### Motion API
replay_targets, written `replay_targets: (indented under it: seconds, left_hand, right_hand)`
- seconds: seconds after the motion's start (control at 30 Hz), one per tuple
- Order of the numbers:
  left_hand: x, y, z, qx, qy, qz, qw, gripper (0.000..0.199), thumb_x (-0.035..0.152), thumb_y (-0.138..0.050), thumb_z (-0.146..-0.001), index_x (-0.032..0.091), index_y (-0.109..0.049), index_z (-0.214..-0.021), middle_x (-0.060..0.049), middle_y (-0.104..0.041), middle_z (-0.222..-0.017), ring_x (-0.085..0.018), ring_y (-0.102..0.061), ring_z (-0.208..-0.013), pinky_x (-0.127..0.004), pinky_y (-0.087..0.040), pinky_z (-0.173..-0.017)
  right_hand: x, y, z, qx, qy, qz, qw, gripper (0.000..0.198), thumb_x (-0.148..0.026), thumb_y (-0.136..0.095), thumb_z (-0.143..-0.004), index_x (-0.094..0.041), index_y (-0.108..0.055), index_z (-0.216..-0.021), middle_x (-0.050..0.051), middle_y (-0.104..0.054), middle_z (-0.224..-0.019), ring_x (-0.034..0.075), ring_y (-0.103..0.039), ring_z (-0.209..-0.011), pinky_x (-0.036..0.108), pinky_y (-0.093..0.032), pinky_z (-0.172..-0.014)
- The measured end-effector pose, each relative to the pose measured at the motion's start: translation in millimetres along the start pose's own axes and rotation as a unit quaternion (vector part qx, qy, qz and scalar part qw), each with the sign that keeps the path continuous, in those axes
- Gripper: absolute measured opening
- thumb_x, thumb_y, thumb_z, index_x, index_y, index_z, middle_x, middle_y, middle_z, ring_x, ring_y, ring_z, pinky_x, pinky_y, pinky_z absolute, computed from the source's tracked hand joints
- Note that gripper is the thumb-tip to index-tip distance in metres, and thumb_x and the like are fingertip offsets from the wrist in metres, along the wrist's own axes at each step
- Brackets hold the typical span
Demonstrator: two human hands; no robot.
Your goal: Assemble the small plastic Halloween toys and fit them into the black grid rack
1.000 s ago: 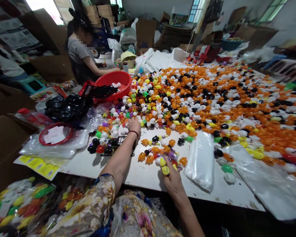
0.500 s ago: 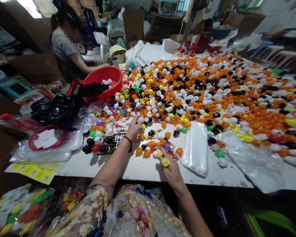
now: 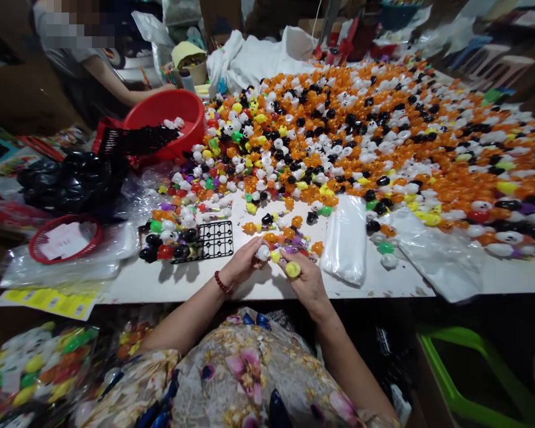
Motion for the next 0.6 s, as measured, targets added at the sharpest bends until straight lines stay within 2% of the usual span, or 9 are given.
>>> replay_targets:
  seconds: [0.2,0.47,0.6]
  left_hand:
    - [0,-3,4,0.059,-0.026,-0.103,0.993,0.051,0.070,-0.057,-0.080,0.020,-0.051,-0.079,0.003,-0.048,-0.066,-0.009,-0.039,-0.052,-0.025,-0.034,-0.048]
    - [-8,-6,5,0.048,-0.022,-0.177,0.983,0.055,0.075,-0.051,-0.079,0.021,-0.049,-0.073,0.003,-0.046,-0.061,-0.011,-0.040,-0.054,-0.026,-0.032,-0.048]
    - [-12,-4,6,0.097,-0.032,-0.235,0.966,0.058,0.077,-0.043,-0.081,0.021,-0.046,-0.066,0.003,-0.045,-0.057,-0.012,-0.041,-0.054,-0.027,-0.033,-0.051]
  right_hand:
    - [1,2,5,-0.006,-0.015,0.029,0.999,0.027,-0.033,-0.060,-0.091,-0.025,-0.074,-0.112,0.006,-0.074,-0.097,0.021,-0.069,-0.087,0.034,-0.056,-0.080]
    - [1,-1,7,-0.044,-0.035,0.000,0.998,0.026,-0.035,-0.060,-0.090,-0.024,-0.076,-0.106,0.006,-0.074,-0.090,0.020,-0.069,-0.083,0.032,-0.055,-0.078]
    - [0,-7,9,-0.029,-0.028,-0.008,0.999,0.023,-0.033,-0.059,-0.090,-0.023,-0.077,-0.100,0.006,-0.075,-0.089,0.021,-0.069,-0.083,0.032,-0.056,-0.077]
Point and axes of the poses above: each hand's wrist, its own z-axis away from the middle knuckle, its own y-axis out of the back of the hand, x = y × z, the point moved 5 cm from there along -z, towards the middle knuckle
